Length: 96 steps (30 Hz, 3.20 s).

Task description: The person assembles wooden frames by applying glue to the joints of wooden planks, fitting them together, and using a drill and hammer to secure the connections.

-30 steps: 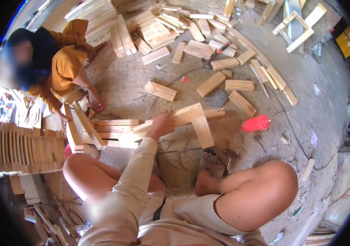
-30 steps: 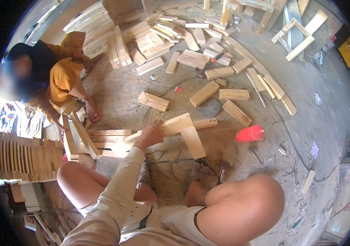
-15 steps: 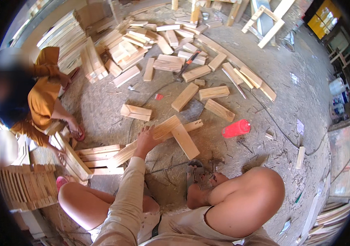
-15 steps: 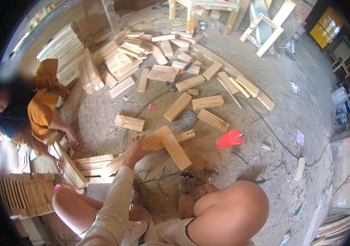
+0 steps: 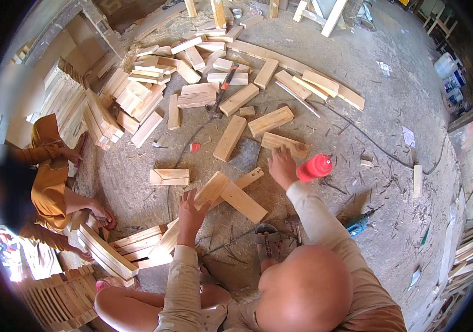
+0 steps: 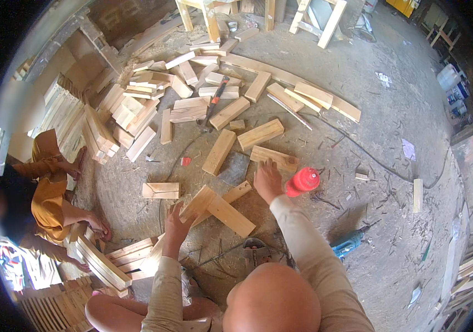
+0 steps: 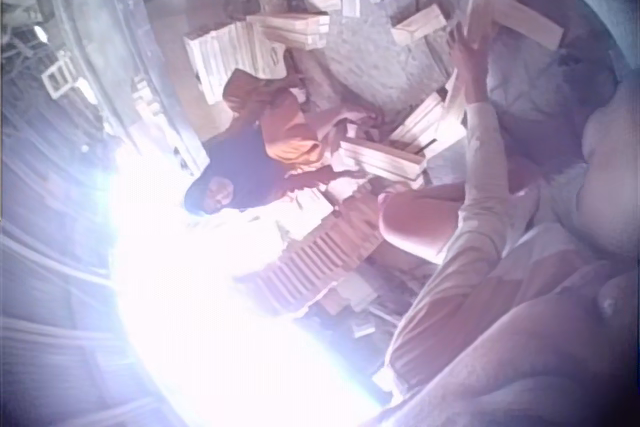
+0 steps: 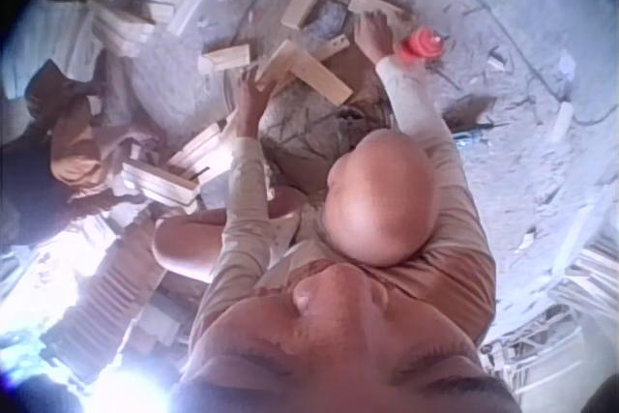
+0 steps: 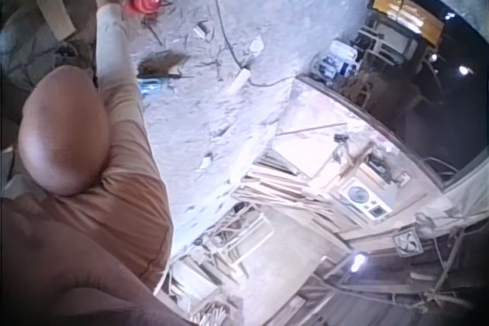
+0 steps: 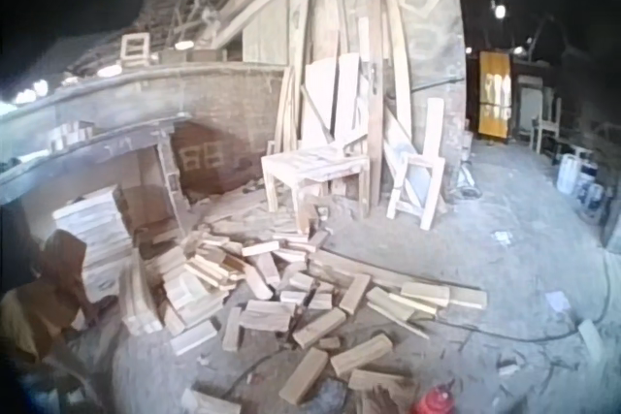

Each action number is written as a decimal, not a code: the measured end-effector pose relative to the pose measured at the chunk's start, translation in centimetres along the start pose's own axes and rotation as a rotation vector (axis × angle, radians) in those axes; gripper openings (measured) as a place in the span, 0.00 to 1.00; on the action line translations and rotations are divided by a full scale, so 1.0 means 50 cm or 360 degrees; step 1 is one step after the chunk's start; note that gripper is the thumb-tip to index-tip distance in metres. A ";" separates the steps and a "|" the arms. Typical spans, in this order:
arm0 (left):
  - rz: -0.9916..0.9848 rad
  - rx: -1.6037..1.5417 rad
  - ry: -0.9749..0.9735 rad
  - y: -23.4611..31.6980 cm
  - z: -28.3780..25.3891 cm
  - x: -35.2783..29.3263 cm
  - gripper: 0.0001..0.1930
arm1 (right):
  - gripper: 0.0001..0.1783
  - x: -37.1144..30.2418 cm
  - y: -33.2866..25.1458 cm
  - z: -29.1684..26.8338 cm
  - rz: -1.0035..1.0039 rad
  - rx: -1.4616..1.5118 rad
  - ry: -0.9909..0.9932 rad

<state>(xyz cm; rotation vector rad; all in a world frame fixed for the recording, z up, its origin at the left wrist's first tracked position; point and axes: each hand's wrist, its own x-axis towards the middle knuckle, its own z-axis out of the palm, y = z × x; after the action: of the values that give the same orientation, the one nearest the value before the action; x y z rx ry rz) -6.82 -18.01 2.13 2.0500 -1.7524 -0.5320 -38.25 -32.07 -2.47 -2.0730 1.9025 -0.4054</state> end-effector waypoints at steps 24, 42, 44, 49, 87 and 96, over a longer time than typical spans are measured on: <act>0.0170 -0.1500 -0.0020 0.324 -0.035 -0.043 0.30 | 0.33 -0.203 -0.228 -0.300 -0.0669 0.0902 0.0366; -0.0525 -0.2636 0.0073 0.212 -0.267 -0.077 0.21 | 0.27 -0.106 0.210 -0.213 -0.0079 -0.1411 -0.0773; -0.0283 -0.2538 0.0178 0.206 -0.279 -0.078 0.20 | 0.28 -0.134 0.199 -0.273 0.0060 -0.1019 -0.0719; 0.0002 -0.2184 0.0364 0.228 -0.313 -0.081 0.19 | 0.24 -0.205 0.103 -0.439 0.0225 0.0562 -0.0274; 0.0576 -0.1675 0.0179 0.441 -0.399 -0.179 0.20 | 0.18 -0.304 -0.533 -0.797 -0.0829 0.2340 0.0083; 0.0691 -0.1716 0.0233 0.433 -0.361 -0.160 0.21 | 0.24 -0.290 -0.508 -0.784 -0.0903 0.2193 0.0119</act>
<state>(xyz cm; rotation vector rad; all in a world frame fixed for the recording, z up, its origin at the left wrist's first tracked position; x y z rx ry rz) -16.79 -12.30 29.09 0.9098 -1.2910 -0.8882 -32.02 -16.68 43.52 -1.4549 0.5235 -1.4042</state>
